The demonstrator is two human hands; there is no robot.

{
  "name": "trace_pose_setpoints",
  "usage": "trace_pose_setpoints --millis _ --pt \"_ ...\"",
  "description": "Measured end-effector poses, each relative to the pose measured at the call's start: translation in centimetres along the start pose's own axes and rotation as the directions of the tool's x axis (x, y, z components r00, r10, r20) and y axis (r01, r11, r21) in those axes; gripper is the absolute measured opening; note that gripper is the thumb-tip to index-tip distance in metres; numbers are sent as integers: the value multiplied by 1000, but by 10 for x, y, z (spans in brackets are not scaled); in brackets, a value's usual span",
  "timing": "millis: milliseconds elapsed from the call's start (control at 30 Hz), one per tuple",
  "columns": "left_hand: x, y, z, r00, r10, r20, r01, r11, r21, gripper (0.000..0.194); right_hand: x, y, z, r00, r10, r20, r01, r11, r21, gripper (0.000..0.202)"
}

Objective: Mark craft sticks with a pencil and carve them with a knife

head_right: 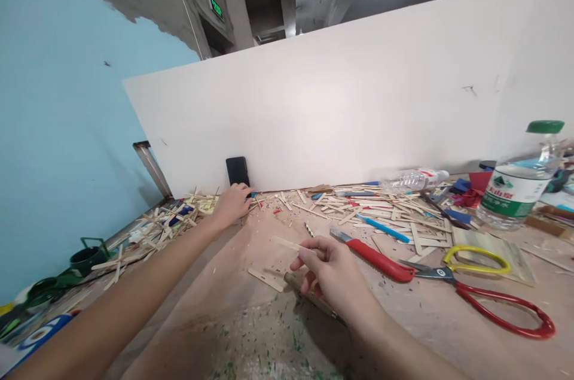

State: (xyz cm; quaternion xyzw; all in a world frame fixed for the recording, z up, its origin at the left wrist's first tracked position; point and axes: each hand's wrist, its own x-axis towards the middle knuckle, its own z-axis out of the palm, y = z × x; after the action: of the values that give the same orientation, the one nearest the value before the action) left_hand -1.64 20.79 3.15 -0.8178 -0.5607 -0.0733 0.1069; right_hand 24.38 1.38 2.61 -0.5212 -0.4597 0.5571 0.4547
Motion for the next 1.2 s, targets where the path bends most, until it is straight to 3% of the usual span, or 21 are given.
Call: trace_pose_setpoints --millis 133,233,367,500,633,833,1000,1200 --pt "19 36 11 976 217 34 -215 975 -60 37 2 1 -3 1000 -19 7 19 1000 -8 36" --pt "34 60 23 953 297 56 -287 948 -134 36 3 0 -5 1000 -22 -5 22 1000 -15 31" --pt "46 68 28 966 252 49 -231 936 -265 37 4 -1 -7 1000 -24 -17 24 1000 -5 25" --pt "42 54 19 993 114 39 -84 885 -457 36 5 -1 -9 999 -28 -21 28 1000 6 24" --pt "9 35 3 997 -26 73 69 741 -668 37 3 -1 -8 999 -30 -31 30 999 15 25" --pt "-85 19 -26 988 -83 128 151 453 -878 35 -2 -3 -5 999 -35 -16 35 999 -2 32" --pt "-146 29 -42 982 -131 135 169 291 -942 28 -1 0 -2 999 -28 28 29 999 -27 42" --pt "-173 52 -48 978 -182 104 130 134 -982 20 0 4 -1 999 -12 39 14 998 -56 46"
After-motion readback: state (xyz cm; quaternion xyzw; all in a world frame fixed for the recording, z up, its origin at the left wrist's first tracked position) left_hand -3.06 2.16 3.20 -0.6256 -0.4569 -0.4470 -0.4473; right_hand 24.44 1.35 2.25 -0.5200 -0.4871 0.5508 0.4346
